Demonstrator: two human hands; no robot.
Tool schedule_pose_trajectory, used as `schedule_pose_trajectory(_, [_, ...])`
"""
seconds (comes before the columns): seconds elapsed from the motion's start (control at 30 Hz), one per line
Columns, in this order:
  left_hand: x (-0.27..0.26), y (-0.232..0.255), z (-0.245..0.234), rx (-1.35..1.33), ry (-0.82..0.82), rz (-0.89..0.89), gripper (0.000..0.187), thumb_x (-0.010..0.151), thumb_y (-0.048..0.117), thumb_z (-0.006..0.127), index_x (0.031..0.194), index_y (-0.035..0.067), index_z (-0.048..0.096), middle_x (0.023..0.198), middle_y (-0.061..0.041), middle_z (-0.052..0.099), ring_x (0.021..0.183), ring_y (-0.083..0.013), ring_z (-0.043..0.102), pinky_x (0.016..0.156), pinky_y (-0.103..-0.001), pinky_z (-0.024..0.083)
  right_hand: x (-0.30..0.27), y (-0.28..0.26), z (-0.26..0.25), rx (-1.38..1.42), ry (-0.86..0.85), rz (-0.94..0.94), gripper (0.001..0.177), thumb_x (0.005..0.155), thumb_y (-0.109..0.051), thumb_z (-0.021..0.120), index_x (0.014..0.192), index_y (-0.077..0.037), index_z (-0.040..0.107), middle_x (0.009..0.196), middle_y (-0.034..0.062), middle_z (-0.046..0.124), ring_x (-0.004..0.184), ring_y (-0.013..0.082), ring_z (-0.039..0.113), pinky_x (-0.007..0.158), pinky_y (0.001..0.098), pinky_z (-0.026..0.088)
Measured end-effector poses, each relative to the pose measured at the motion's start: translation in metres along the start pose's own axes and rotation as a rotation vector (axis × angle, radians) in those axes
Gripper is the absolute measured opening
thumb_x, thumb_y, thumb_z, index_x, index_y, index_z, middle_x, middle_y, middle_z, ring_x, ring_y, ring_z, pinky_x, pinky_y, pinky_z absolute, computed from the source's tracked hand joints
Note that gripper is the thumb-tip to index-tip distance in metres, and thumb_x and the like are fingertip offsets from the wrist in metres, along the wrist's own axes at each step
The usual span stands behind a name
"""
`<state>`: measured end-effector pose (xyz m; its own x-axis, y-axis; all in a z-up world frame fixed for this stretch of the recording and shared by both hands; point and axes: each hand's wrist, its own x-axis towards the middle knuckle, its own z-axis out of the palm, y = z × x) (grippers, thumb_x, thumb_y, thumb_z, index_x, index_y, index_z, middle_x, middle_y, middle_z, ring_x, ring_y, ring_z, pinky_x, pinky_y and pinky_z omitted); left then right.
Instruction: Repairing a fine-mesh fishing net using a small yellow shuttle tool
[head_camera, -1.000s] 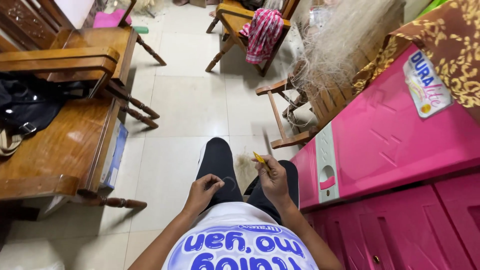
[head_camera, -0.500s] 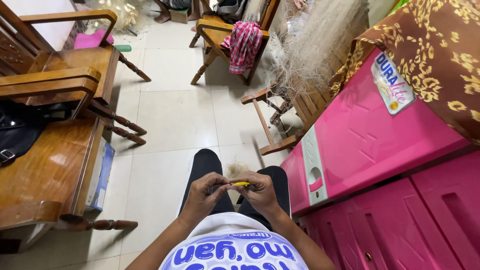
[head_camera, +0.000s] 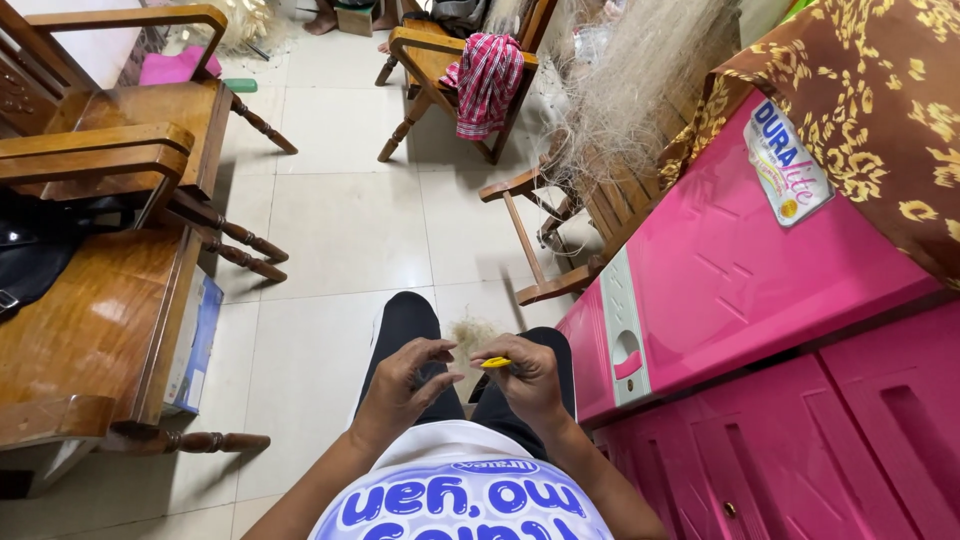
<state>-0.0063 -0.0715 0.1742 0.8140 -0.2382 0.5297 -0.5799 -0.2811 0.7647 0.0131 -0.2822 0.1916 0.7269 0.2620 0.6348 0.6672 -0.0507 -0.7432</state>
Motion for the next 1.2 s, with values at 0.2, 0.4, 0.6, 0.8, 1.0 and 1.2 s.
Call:
schedule_pose_trajectory(0.2, [0.001, 0.000, -0.009, 0.051, 0.049, 0.054, 0.028, 0.089, 0.010, 0.078, 0.115, 0.002, 0.071, 0.098, -0.011, 0.073, 0.087, -0.0197, 0.074, 0.080, -0.029, 0.064, 0.010, -0.011, -0.019, -0.014, 0.099, -0.011, 0.004, 0.090, -0.005, 0.076, 0.093, -0.004, 0.073, 0.085, 0.0083, 0.075, 0.077, 0.0177, 0.072, 0.072, 0.0282, 0.062])
schedule_pose_trajectory(0.4, [0.007, 0.005, -0.019, -0.001, 0.223, -0.061, 0.010, 0.086, 0.007, 0.079, 0.095, 0.010, 0.081, 0.079, -0.004, 0.078, 0.075, -0.0209, 0.079, 0.069, -0.031, 0.061, 0.029, -0.011, -0.036, -0.049, 0.194, 0.039, 0.008, 0.087, -0.007, 0.080, 0.086, 0.000, 0.078, 0.064, 0.0071, 0.067, 0.057, 0.0106, 0.056, 0.059, 0.0271, 0.050])
schedule_pose_trajectory(0.6, [0.012, 0.000, -0.035, -0.045, 0.312, -0.151, 0.008, 0.088, 0.005, 0.078, 0.092, 0.010, 0.082, 0.072, -0.008, 0.075, 0.070, -0.0173, 0.076, 0.065, -0.029, 0.060, 0.068, -0.020, -0.042, -0.048, 0.219, 0.010, 0.007, 0.090, -0.005, 0.079, 0.085, 0.001, 0.078, 0.064, 0.0075, 0.068, 0.057, 0.0077, 0.056, 0.058, 0.0222, 0.049])
schedule_pose_trajectory(0.8, [0.053, 0.020, -0.036, -0.157, 0.235, 0.009, 0.043, 0.100, 0.039, 0.064, 0.127, 0.005, 0.068, 0.119, -0.017, 0.069, 0.113, -0.0336, 0.068, 0.095, -0.051, 0.056, 0.091, -0.020, -0.019, 0.036, 0.124, 0.015, 0.003, 0.087, -0.001, 0.079, 0.084, -0.001, 0.078, 0.060, 0.0036, 0.066, 0.057, 0.0043, 0.056, 0.058, 0.0188, 0.049])
schedule_pose_trajectory(1.0, [0.071, 0.023, -0.013, -0.555, -0.023, -0.009, 0.038, 0.095, 0.003, 0.070, 0.132, -0.002, 0.064, 0.080, -0.003, 0.071, 0.083, -0.0100, 0.064, 0.088, -0.034, 0.053, 0.098, -0.024, -0.021, 0.037, 0.090, -0.078, 0.002, 0.086, -0.001, 0.080, 0.085, 0.000, 0.079, 0.068, 0.0098, 0.068, 0.060, 0.0131, 0.060, 0.062, 0.0257, 0.050])
schedule_pose_trajectory(1.2, [0.031, -0.019, -0.013, -0.380, 0.110, -0.173, 0.020, 0.101, 0.018, 0.066, 0.095, 0.006, 0.082, 0.055, -0.001, 0.055, 0.057, -0.0080, 0.048, 0.060, -0.026, 0.047, 0.095, -0.014, -0.070, -0.140, 0.286, -0.136, 0.019, 0.097, -0.019, 0.076, 0.086, -0.003, 0.075, 0.081, 0.0097, 0.069, 0.076, 0.0148, 0.060, 0.076, 0.0295, 0.050])
